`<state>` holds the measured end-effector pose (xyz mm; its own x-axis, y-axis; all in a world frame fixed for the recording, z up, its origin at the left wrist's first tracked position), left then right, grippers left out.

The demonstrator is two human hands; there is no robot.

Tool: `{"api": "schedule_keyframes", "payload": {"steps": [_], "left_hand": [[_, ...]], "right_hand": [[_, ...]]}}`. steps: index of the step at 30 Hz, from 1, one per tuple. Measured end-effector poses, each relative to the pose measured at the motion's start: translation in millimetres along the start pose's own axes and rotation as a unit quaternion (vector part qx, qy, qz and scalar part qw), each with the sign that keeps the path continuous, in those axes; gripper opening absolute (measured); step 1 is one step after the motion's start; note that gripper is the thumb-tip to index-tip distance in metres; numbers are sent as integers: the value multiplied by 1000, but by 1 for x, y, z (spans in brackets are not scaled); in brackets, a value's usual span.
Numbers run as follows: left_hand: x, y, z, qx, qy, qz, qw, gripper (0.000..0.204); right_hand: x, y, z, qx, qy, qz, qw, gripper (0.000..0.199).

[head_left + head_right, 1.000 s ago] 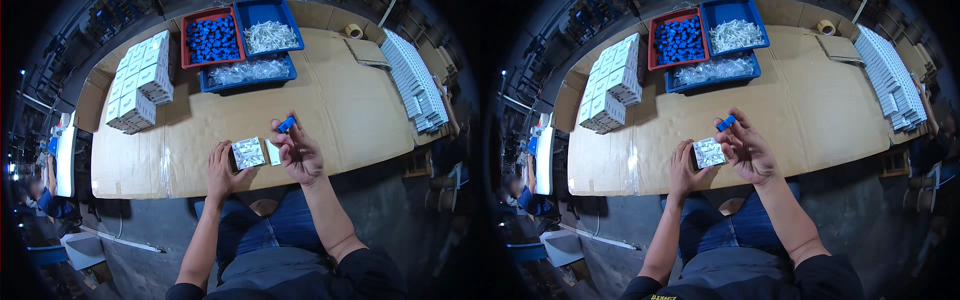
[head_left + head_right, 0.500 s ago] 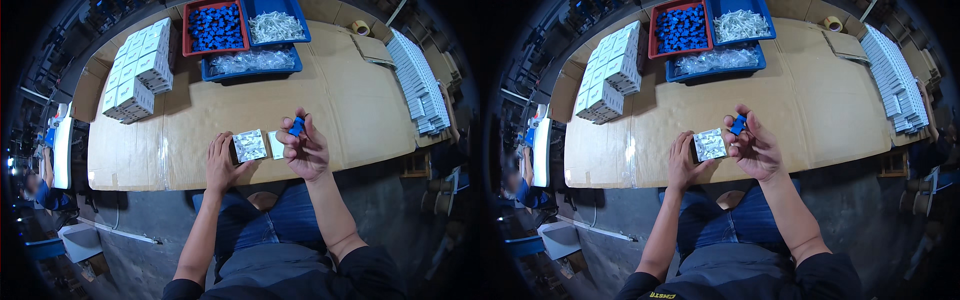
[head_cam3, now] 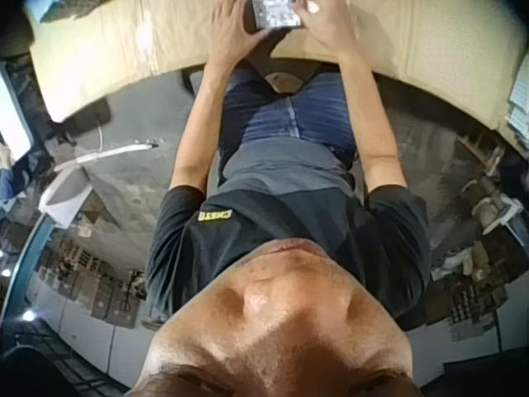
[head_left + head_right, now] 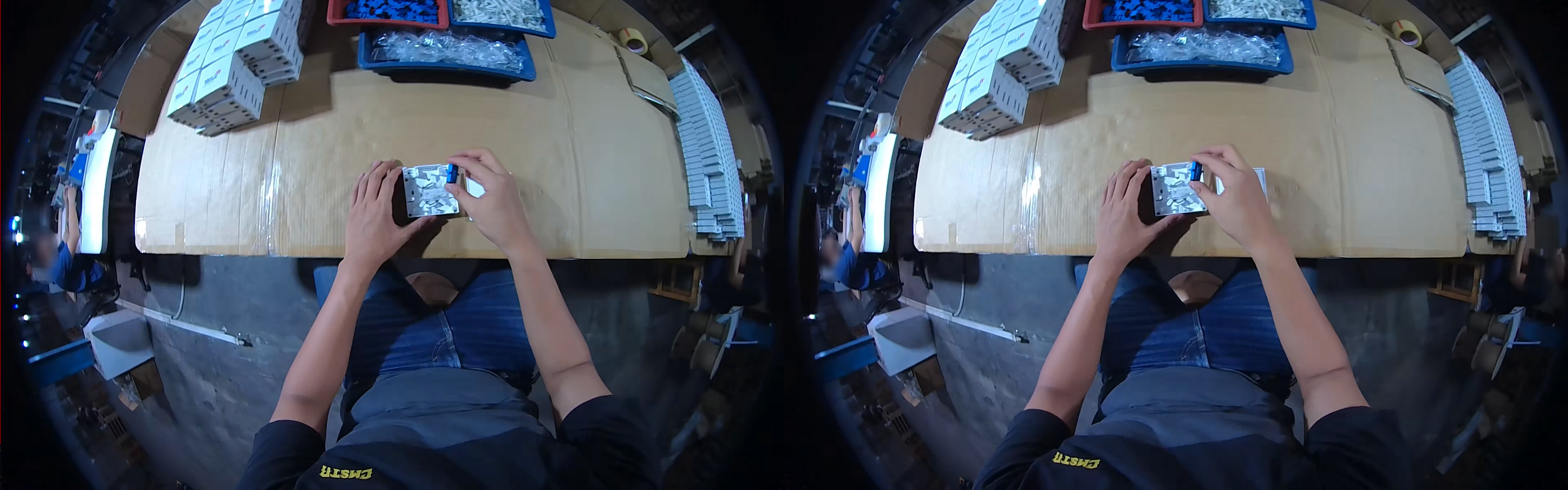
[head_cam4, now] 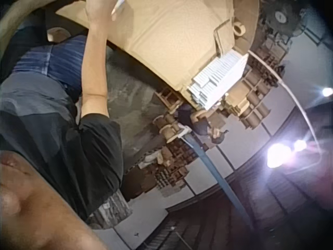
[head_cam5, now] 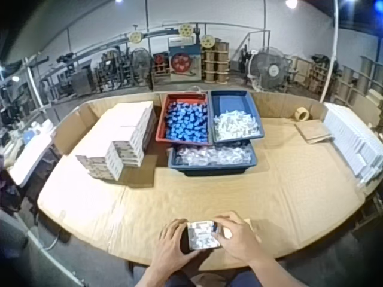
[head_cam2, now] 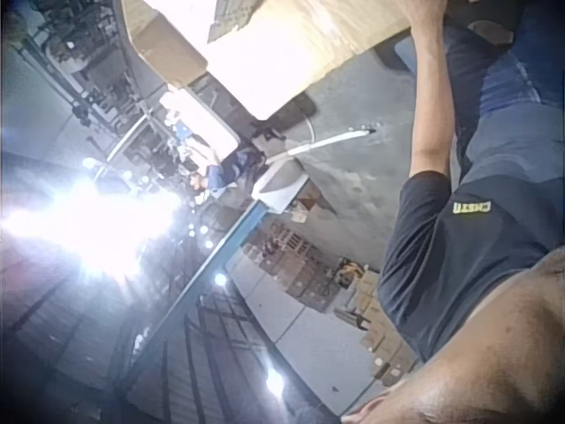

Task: The worker is assembling small electronic components, specifically placing small connectors and internal parts into a white housing and then closing the housing with a lid.

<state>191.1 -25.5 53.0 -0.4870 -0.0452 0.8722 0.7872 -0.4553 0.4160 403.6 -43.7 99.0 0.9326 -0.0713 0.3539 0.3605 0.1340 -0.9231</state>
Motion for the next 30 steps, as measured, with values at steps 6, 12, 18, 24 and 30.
{"api": "schedule_keyframes", "payload": {"steps": [6, 12, 18, 24, 30], "left_hand": [[0, -2, -3, -2, 6, -11, 1000, 88], [0, -3, -2, -3, 2, -15, 1000, 89], [0, -4, -1, 4, -3, -13, 1000, 89], [-2, -5, -2, 6, -2, -14, 1000, 88], [-1, -6, -1, 7, 2, -22, 1000, 87]], "right_hand": [[-31, 13, 15, 47, -41, -77, 995, 35], [-46, 17, 22, 86, -60, -101, 989, 32], [-51, 15, 25, 67, -72, -92, 991, 31], [-54, 18, 24, 72, -80, -101, 989, 30], [-57, 21, 21, 91, -68, -106, 988, 26]]}}
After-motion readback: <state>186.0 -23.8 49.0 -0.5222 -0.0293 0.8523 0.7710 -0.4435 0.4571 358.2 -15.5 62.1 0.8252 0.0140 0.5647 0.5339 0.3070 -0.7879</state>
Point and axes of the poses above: each hand's wrist, its own z-axis towards the middle knuckle, its own x-axis out of the back of the hand, y = z × x, the point moved 2 cm from there along z, towards the middle knuckle, and after that the axes turned 8 degrees about z, right-handed, at the moved point
